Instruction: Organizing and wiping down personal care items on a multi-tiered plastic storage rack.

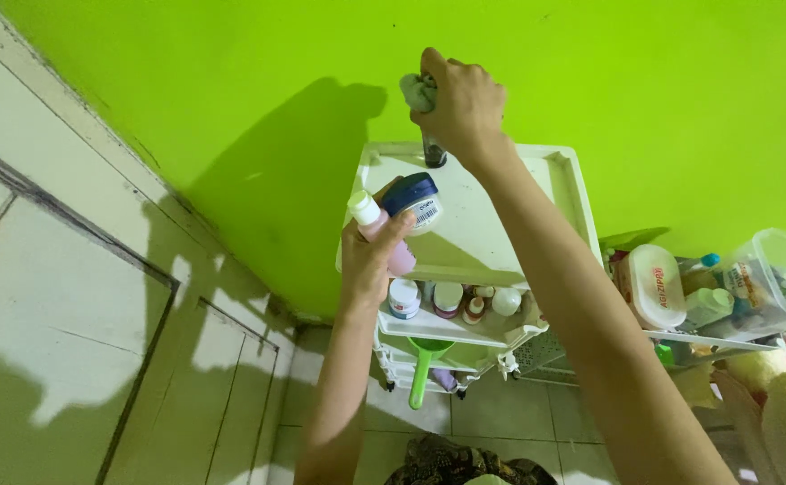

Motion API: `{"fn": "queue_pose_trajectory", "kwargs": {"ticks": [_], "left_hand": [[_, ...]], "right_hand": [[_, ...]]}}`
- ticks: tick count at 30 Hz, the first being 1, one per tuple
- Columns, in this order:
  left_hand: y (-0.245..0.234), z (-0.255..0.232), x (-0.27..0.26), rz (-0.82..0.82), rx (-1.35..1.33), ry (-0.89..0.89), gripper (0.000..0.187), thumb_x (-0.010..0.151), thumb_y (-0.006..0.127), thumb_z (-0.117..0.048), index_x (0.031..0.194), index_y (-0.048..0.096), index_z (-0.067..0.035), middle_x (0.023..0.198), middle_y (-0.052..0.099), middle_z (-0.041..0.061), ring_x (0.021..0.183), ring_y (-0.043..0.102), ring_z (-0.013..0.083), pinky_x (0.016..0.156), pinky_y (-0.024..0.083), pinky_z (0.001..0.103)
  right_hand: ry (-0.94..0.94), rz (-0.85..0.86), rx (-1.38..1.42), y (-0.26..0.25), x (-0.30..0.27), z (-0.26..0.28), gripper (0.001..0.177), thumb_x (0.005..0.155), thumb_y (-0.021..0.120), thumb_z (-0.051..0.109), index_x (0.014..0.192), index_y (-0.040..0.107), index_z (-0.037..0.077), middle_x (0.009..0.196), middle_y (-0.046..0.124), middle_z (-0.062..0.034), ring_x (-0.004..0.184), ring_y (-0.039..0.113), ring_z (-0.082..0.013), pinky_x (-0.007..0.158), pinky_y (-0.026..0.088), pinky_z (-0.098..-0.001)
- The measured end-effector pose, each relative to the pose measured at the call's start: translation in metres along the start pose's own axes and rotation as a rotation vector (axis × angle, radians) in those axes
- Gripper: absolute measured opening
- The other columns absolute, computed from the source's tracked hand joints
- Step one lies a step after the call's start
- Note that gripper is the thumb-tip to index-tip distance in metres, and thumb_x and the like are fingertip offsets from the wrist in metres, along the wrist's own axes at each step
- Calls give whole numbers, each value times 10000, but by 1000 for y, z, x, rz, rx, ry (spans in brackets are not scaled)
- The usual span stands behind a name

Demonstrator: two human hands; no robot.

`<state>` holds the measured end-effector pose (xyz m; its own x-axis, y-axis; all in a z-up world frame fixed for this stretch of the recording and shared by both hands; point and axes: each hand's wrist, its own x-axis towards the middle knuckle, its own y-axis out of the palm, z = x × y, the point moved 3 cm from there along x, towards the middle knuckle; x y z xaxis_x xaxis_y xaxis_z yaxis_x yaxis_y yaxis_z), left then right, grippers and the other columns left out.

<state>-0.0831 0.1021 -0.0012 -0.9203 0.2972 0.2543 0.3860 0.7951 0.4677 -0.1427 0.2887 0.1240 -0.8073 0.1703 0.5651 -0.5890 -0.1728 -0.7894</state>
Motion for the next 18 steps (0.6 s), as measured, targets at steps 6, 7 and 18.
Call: {"fn": "queue_pose_trajectory", "kwargs": {"ticks": [6,7,18], "left_hand": [[4,-16,-6,93,44,10,760,833,861,-255,1465,561,44,1310,691,160,1149,673,166,1085,511,376],[3,-16,-6,92,44,14,760,833,861,-255,1465,561,44,1310,691,160,1149,673,166,1085,511,376],[56,-23,-34,558,492,388,531,805,883,-304,1212,701,-15,1577,451,179,1478,489,334,1244,430,482]], "right_hand": [[-165,-204,130,19,-9,-8,546,676,909,227,1122,619,103,969,712,-147,871,690,-383,722,548,-495],[-169,-206,131,10,-17,-7,546,676,909,227,1122,619,103,969,712,-147,871,690,-383,722,548,-495],[-68,-140,670,-125,-134,6,352,844,836,136,1118,638,36,1015,729,-94,937,705,-215,854,563,-346]]}}
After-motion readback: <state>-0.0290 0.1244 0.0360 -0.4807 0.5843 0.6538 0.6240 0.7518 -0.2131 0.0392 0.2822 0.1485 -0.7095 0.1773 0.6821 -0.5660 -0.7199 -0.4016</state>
